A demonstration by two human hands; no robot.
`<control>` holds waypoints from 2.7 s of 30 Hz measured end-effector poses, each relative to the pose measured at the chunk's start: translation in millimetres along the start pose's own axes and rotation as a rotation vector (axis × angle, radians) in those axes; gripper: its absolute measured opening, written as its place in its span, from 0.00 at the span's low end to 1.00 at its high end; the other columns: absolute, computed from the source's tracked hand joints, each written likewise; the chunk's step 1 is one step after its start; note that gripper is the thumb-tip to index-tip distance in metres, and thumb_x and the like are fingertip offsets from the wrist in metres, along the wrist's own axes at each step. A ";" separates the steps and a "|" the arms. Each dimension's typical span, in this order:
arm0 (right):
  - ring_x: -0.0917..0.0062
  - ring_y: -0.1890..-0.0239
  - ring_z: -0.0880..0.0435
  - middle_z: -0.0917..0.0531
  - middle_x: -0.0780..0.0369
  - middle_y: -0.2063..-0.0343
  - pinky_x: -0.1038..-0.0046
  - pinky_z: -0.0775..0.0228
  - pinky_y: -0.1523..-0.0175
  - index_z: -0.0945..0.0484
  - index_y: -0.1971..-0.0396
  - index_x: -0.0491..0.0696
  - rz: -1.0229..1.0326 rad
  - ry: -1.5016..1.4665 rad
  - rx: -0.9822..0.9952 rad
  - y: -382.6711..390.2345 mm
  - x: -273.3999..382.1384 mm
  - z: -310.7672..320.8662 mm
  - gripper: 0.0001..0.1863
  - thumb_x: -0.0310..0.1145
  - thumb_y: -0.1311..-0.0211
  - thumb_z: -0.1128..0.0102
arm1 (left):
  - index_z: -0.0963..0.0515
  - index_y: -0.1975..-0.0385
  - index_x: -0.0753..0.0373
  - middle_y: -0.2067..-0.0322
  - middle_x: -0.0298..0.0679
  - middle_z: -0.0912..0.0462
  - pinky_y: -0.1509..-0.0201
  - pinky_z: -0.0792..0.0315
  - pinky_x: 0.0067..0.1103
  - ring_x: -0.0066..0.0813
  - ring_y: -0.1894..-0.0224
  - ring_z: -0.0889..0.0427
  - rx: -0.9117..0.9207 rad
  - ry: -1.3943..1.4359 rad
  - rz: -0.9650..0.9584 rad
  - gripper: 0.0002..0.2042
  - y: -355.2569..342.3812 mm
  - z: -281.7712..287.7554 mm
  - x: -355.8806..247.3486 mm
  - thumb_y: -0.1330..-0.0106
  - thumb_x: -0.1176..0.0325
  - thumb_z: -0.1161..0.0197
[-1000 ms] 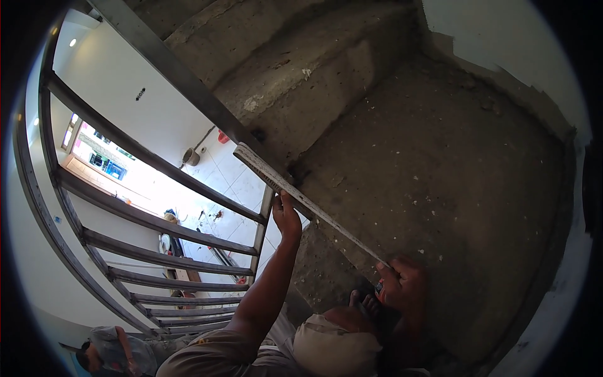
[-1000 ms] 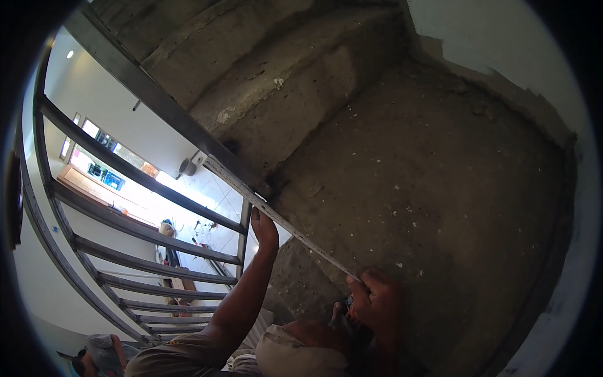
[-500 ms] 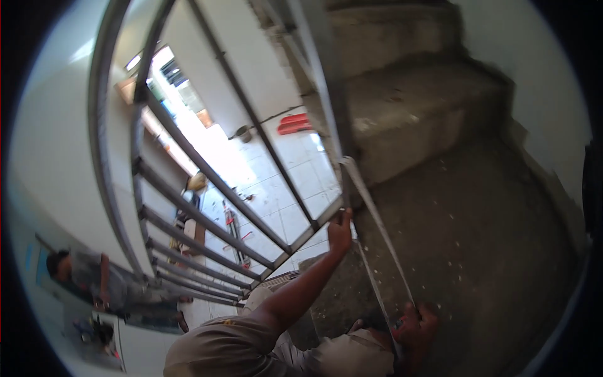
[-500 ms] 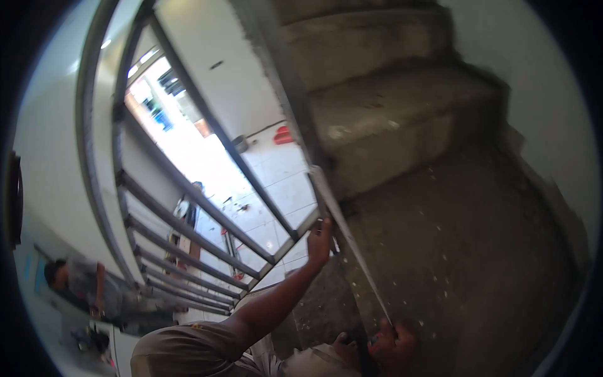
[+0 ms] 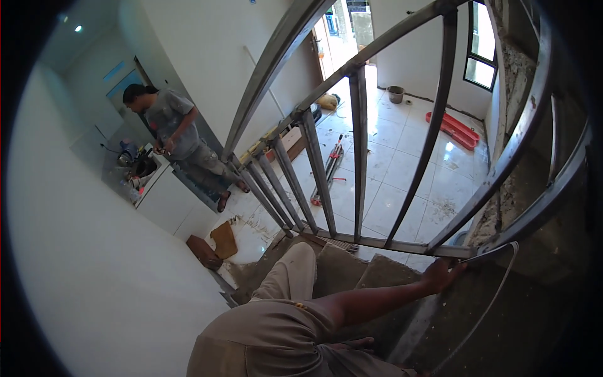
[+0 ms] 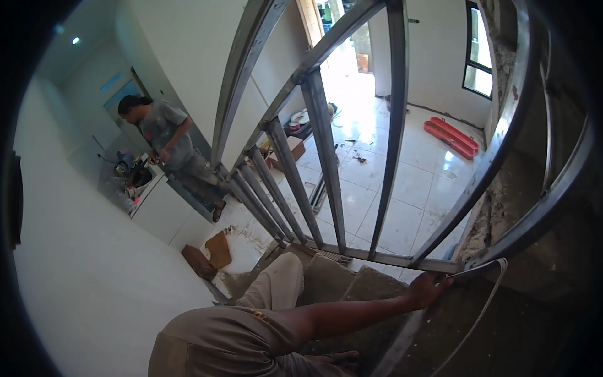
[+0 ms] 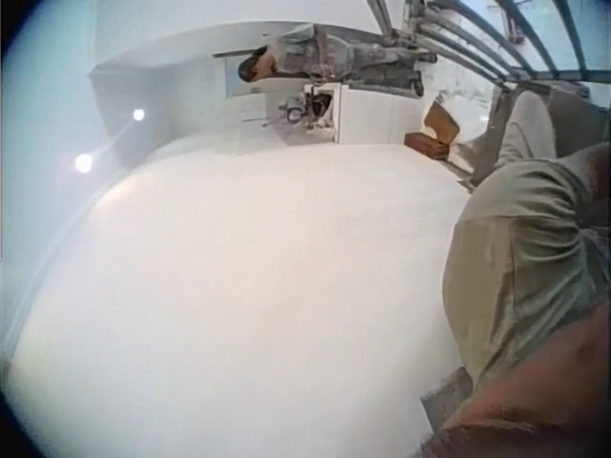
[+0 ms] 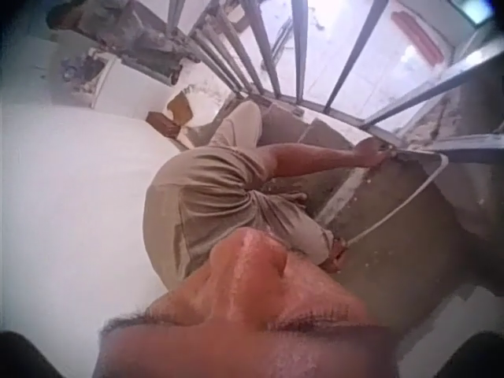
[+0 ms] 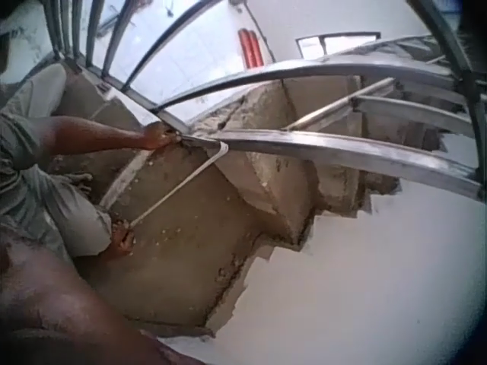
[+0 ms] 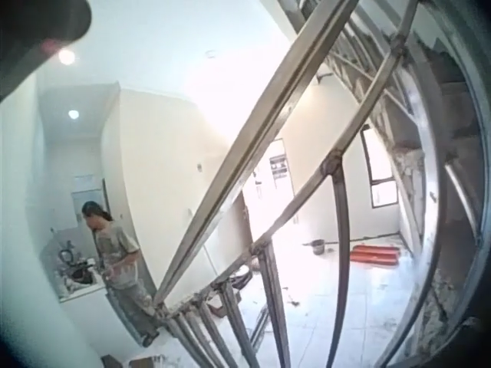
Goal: Measuring concrete stairs and floor tiles using a tape measure.
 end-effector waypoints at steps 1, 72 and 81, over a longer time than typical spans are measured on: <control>0.73 0.72 0.19 0.16 0.54 0.76 0.55 0.26 0.65 0.15 0.72 0.40 0.010 0.001 0.032 4.6 17.0 -0.7 0.24 0.51 0.34 0.35 | 0.21 0.56 0.67 0.58 0.55 0.16 0.49 0.27 0.39 0.52 0.53 0.17 -0.058 0.017 -0.042 0.29 -0.7 0.6 9.1 0.29 0.40 0.45; 0.72 0.78 0.35 0.28 0.64 0.83 0.65 0.42 0.71 0.26 0.81 0.50 0.811 0.115 -0.212 -8.2 27.7 -11.3 0.21 0.39 0.24 0.51 | 0.20 0.50 0.67 0.52 0.54 0.16 0.43 0.27 0.37 0.52 0.48 0.17 -0.016 0.155 -0.103 0.27 -1.7 -8.6 0.6 0.27 0.43 0.44; 0.72 0.76 0.32 0.26 0.63 0.78 0.66 0.38 0.69 0.25 0.76 0.49 -0.111 -0.275 0.146 -4.3 5.3 -6.6 0.17 0.40 0.26 0.48 | 0.22 0.46 0.68 0.52 0.53 0.16 0.40 0.29 0.36 0.50 0.44 0.19 0.040 0.071 -0.049 0.28 -0.6 10.0 12.6 0.26 0.44 0.44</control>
Point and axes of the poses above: each hand's wrist, its own y-axis away from the middle knuckle, its own z-axis out of the back of the hand, x = y × z, the point moved 1 cm from there along -y, towards the middle knuckle
